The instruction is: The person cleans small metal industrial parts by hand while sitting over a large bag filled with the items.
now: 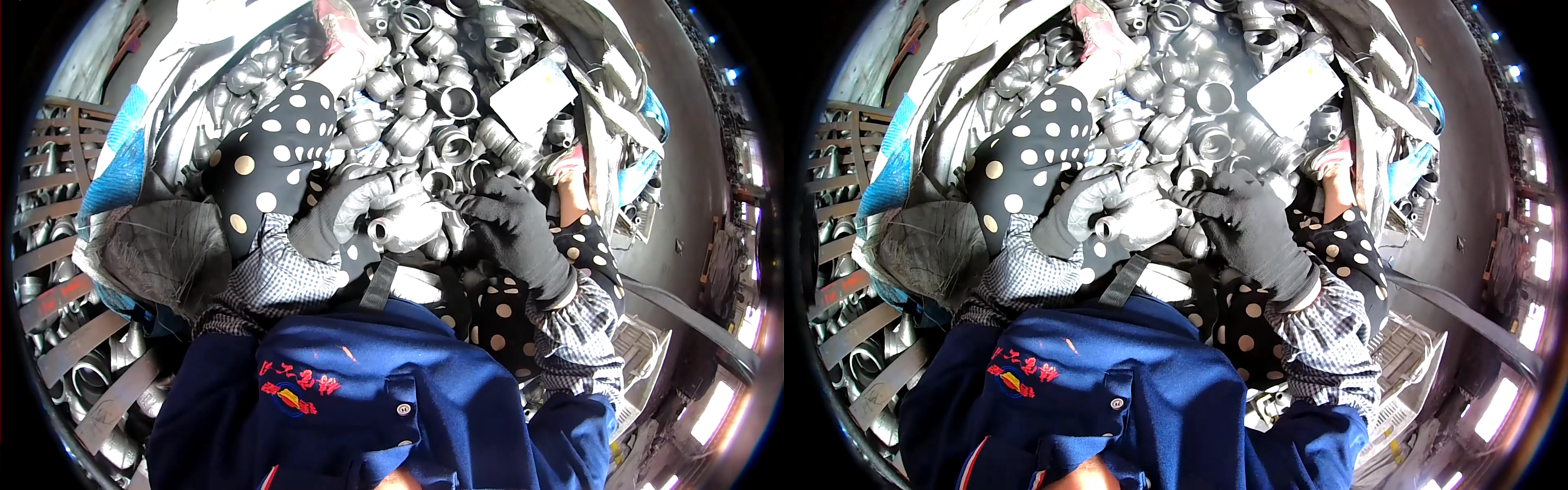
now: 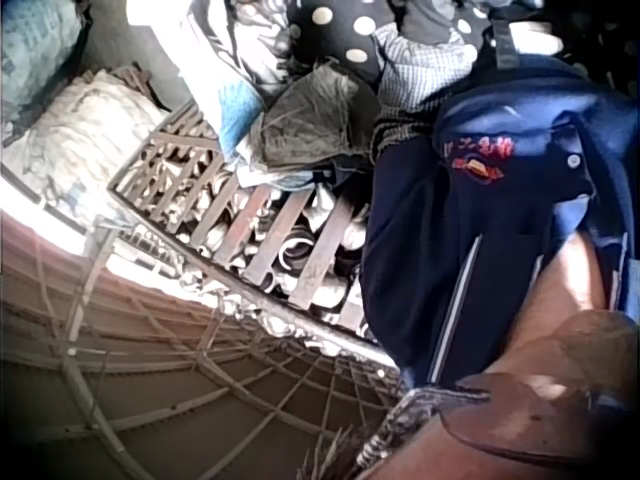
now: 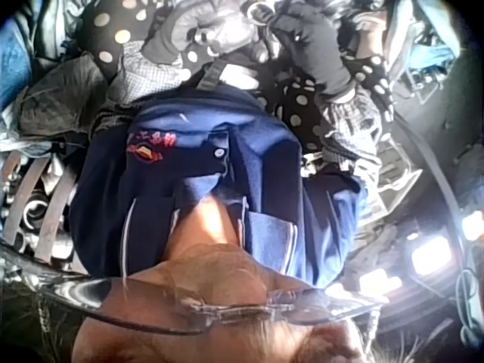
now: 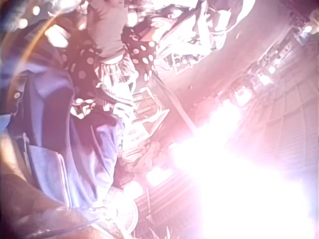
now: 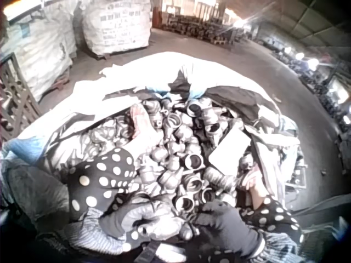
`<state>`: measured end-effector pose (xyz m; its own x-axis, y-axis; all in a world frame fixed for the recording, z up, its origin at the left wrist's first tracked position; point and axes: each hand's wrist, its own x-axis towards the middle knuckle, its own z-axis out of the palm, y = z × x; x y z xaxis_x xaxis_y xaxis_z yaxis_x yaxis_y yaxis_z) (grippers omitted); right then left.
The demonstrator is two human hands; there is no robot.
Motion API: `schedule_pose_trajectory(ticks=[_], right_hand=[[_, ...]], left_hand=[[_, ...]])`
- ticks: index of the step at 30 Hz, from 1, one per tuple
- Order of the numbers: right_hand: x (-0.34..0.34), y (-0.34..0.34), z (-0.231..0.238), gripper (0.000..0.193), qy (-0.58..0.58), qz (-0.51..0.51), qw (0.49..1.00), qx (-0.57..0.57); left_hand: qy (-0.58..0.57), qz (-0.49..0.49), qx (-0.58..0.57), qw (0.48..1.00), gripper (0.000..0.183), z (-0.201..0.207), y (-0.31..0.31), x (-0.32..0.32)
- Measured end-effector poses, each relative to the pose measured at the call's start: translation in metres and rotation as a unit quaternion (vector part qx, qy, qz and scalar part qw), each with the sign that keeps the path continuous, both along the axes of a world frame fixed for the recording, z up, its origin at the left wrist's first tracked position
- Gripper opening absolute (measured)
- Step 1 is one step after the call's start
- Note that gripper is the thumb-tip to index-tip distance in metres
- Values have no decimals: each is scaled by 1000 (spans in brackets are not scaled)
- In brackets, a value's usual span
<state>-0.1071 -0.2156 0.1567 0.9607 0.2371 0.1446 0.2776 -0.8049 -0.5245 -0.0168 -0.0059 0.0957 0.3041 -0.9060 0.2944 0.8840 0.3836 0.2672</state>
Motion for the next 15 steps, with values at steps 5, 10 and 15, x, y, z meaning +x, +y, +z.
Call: schedule_pose_trajectory(ticks=[5, 10, 15], right_hand=[[-6, 5, 2, 29, 30, -15, 999, -29], [-6, 14, 14, 29, 21, 5, 986, -163], [-9, 19, 17, 39, 12, 12, 976, -218]], left_hand=[[-56, 47, 80, 994, 27, 2, 3, -2], [-34, 53, 117, 991, 21, -7, 11, -1], [28, 34, 94, 995, 28, -22, 17, -1]])
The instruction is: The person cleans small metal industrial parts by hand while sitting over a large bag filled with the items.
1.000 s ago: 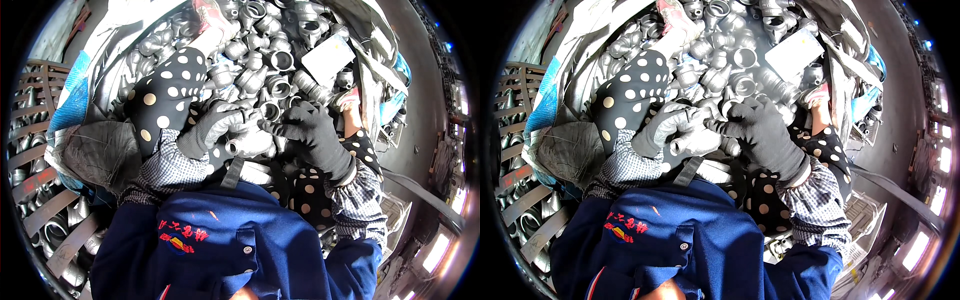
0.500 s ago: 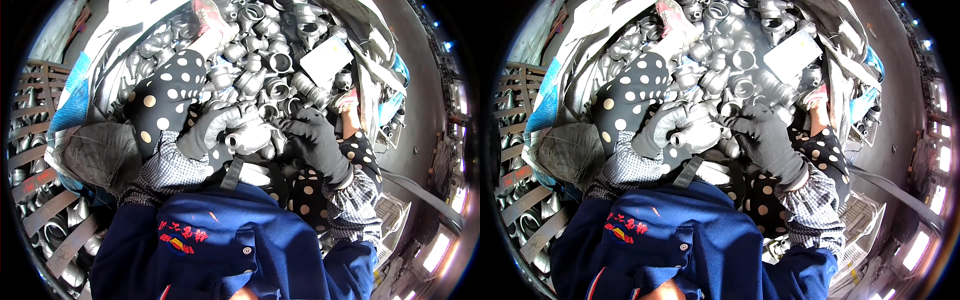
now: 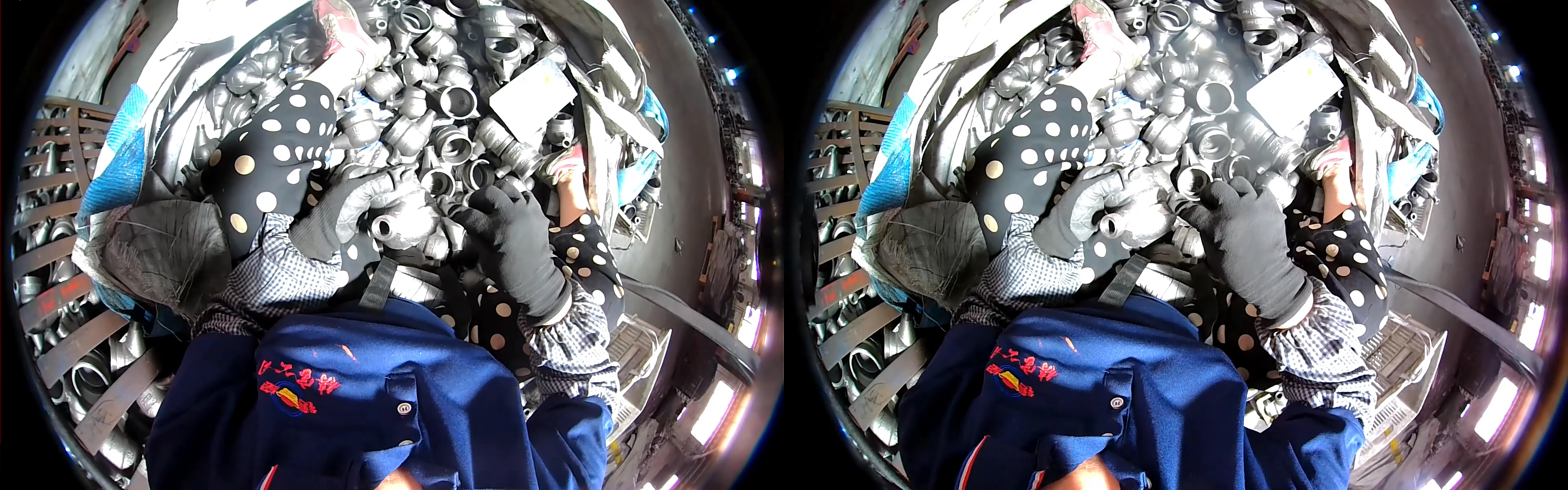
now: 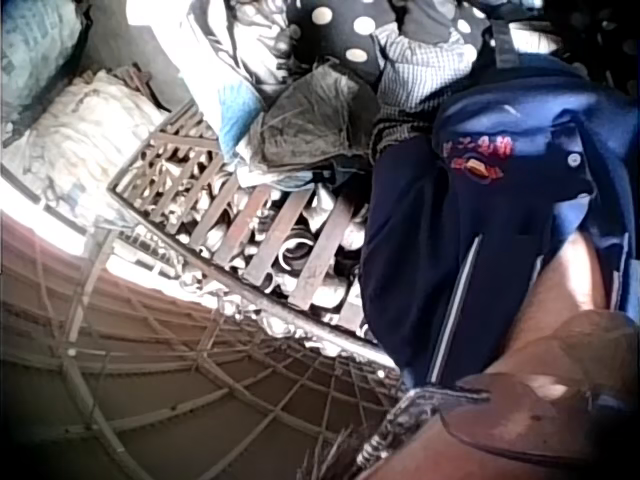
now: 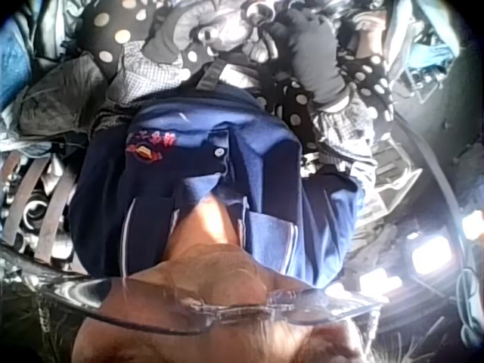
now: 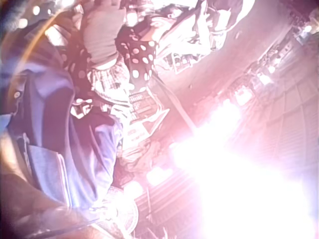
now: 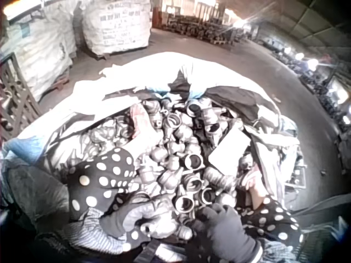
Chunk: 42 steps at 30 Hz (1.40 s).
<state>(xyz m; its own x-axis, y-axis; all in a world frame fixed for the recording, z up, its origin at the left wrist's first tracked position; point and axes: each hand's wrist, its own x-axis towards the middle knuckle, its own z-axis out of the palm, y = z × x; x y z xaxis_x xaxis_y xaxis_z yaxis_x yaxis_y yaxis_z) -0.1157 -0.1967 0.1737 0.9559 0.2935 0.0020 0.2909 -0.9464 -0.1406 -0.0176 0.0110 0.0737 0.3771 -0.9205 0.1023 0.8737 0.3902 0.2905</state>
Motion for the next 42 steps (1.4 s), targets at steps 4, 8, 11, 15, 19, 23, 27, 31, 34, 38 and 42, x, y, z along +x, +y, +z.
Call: schedule_pose_trajectory(ticks=[4, 8, 11, 15, 19, 23, 27, 31, 34, 38, 42], right_hand=[[-4, 3, 0, 42, -11, 6, 1000, -24], [-7, 3, 0, 41, 22, 6, 1000, 2], [-5, 1, 3, 43, 31, -7, 996, 89], [-1, -1, 1, 40, -1, 6, 998, 68], [3, 2, 6, 35, -14, 24, 999, 34], [-1, -2, -2, 30, 60, -7, 998, 13], [9, -5, 0, 33, 0, 65, 997, 31], [16, -7, -2, 30, -17, 80, 995, 55], [17, -15, -18, 21, -13, 36, 998, 52], [21, -20, -13, 24, -26, 76, 996, 35], [13, -20, -11, 30, -28, 56, 997, 37]], left_hand=[[-21, 27, 48, 998, 36, 0, 4, 1], [-65, 73, 104, 990, 36, 26, -2, -2], [-88, 93, 258, 958, 36, 8, 10, -4], [-19, 49, 146, 988, 36, 6, 5, -2], [-70, 84, 232, 967, 33, 15, 6, -5], [-93, 75, 278, 953, 30, 16, 10, -4], [-217, 71, 336, 914, 28, -1, 12, 3], [-205, 78, 350, 911, 28, -6, 11, 1], [-187, 64, 326, 925, 28, 16, 6, 0], [-163, 61, 290, 941, 28, 18, 7, 1], [-100, 45, 210, 972, 29, 11, 4, -2]])
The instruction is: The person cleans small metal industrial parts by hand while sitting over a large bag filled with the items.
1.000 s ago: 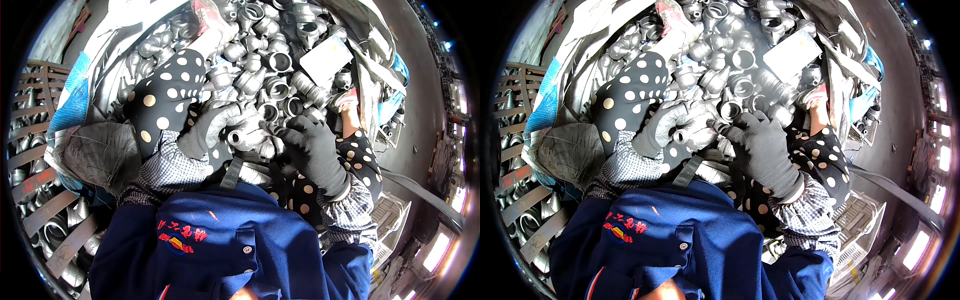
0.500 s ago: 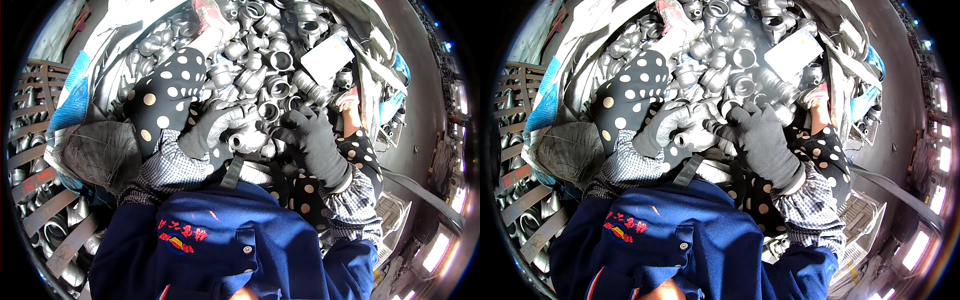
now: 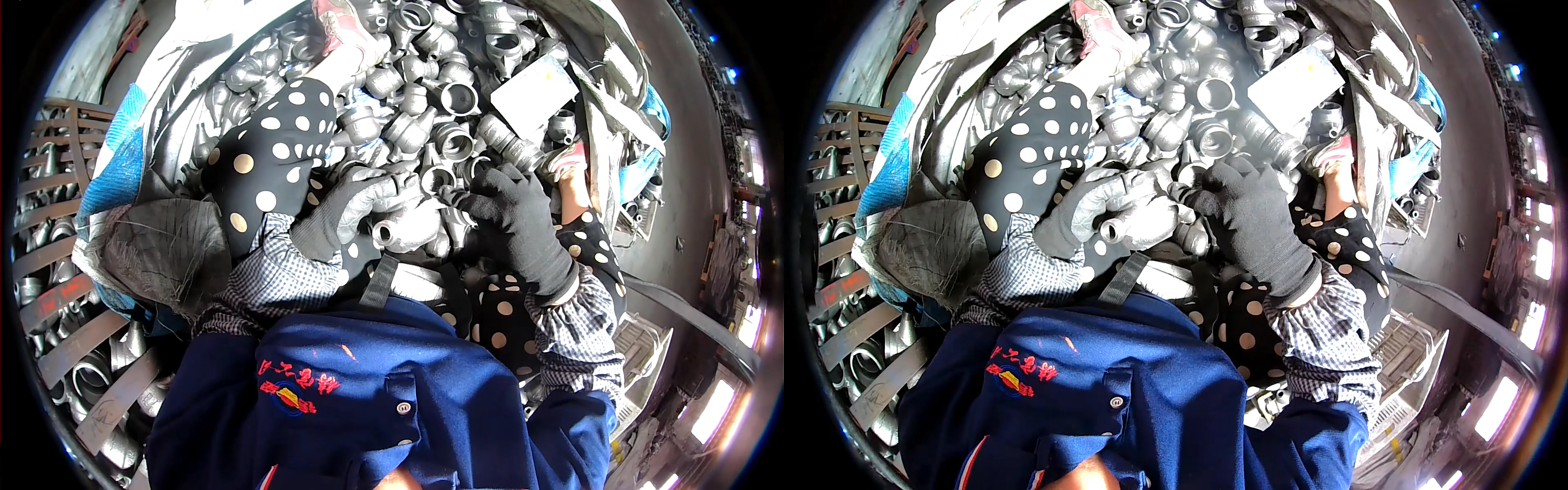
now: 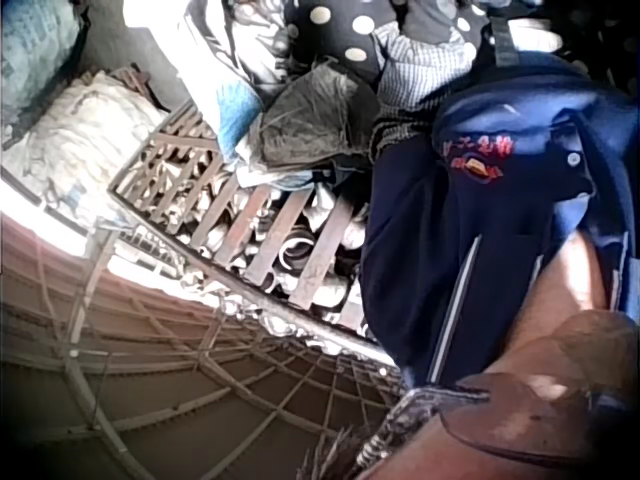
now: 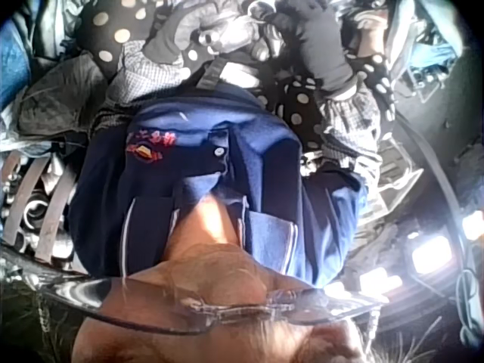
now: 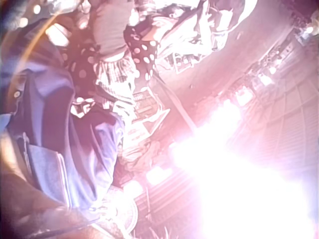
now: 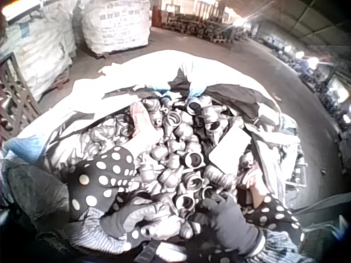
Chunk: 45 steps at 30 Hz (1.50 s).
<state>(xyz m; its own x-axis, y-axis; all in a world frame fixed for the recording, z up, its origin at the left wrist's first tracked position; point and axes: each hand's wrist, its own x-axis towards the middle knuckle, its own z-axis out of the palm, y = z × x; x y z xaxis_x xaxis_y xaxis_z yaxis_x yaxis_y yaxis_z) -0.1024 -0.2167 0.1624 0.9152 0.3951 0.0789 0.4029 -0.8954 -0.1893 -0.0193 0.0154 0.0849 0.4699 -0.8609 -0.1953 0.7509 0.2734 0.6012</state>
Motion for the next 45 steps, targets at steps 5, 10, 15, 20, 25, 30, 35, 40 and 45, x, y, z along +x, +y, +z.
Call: schedule_pose_trajectory(ticks=[5, 10, 15, 20, 25, 30, 35, 40, 45], right_hand=[[-6, 4, 0, 46, 6, -14, 999, 33], [-14, 18, 1, 45, 67, -107, 992, -12], [-15, 26, 7, 43, 30, -47, 996, -69], [-19, 30, 19, 28, 58, -26, 996, -68], [-20, 31, 19, 30, 63, -17, 995, -76], [-19, 31, 23, 32, 55, -10, 996, -73], [-26, 30, 18, 31, 133, -113, 984, 45], [-36, 35, 16, 26, 134, -163, 959, 189], [-44, 42, 9, 21, 139, -219, 927, 271]], left_hand=[[108, -39, -153, 981, 29, -8, -7, -2], [171, -88, -232, 953, 30, -21, -8, -1], [76, 9, -104, 992, 32, -19, 2, -1], [66, 108, 82, 989, 20, 17, -12, -10], [2, 73, 67, 995, 20, -9, -6, -7], [55, 30, -129, 990, 32, -19, -3, -2], [-37, 71, 41, 996, 36, -6, -1, -4], [-470, 162, 183, 848, 41, -28, 13, 4], [-571, 178, 179, 781, 51, -37, 15, 4]])
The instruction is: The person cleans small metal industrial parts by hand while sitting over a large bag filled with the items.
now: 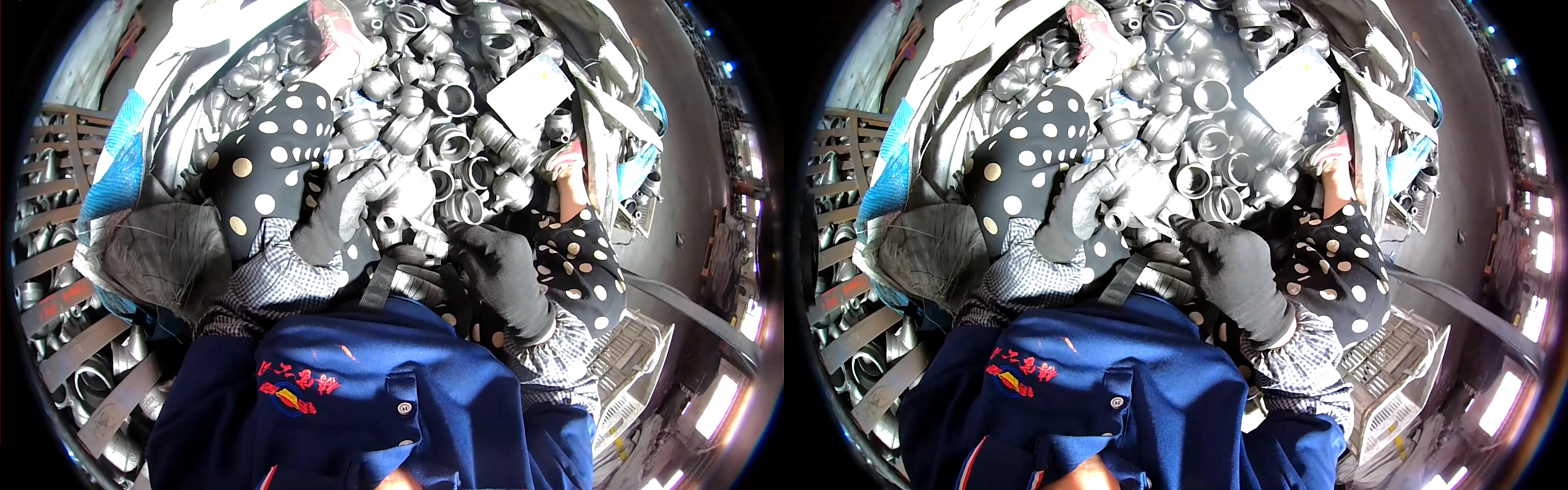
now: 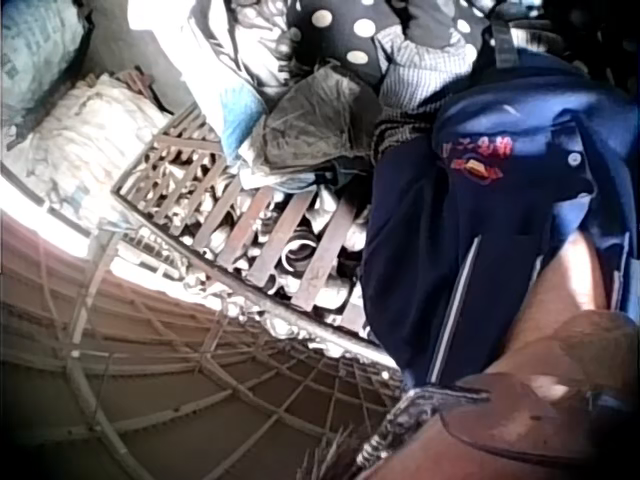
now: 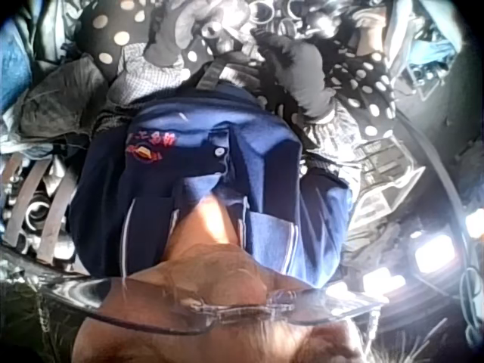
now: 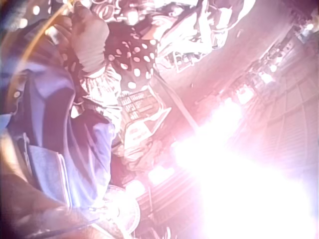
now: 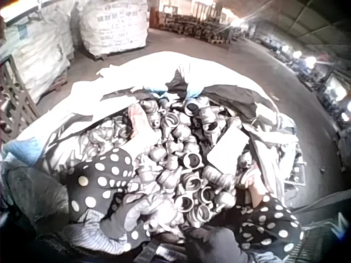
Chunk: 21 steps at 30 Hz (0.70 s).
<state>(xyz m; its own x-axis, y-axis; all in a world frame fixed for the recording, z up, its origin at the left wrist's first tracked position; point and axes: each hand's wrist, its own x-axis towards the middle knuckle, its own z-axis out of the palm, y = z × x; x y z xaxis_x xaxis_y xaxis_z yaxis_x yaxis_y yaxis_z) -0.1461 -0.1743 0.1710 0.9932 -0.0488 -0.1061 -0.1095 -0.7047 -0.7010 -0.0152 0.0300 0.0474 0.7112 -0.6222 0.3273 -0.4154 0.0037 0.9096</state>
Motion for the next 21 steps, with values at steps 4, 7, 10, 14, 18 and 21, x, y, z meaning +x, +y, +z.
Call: schedule_pose_trajectory(ticks=[4, 7, 10, 14, 18, 21], right_hand=[[-1, 1, -8, 18, 22, -2, 999, -23], [1, 2, -5, 21, 41, 6, 999, -35], [6, 3, 3, 26, 26, 27, 997, -72], [6, 4, 3, 25, -1, 18, 996, -82], [4, 1, 5, 28, -8, 48, 994, -93], [4, 3, 0, 19, -46, 93, 975, -196]], left_hand=[[-53, 18, -9, 998, 51, -1, -1, -1], [-104, 43, 25, 993, 51, -1, 2, -2], [-114, 49, 33, 992, 51, -3, 2, -2], [-46, 15, -30, 998, 51, -5, 1, -2], [100, 36, 58, 993, 50, 13, 2, -7], [62, 39, -22, 997, 47, 1, -5, -7]])
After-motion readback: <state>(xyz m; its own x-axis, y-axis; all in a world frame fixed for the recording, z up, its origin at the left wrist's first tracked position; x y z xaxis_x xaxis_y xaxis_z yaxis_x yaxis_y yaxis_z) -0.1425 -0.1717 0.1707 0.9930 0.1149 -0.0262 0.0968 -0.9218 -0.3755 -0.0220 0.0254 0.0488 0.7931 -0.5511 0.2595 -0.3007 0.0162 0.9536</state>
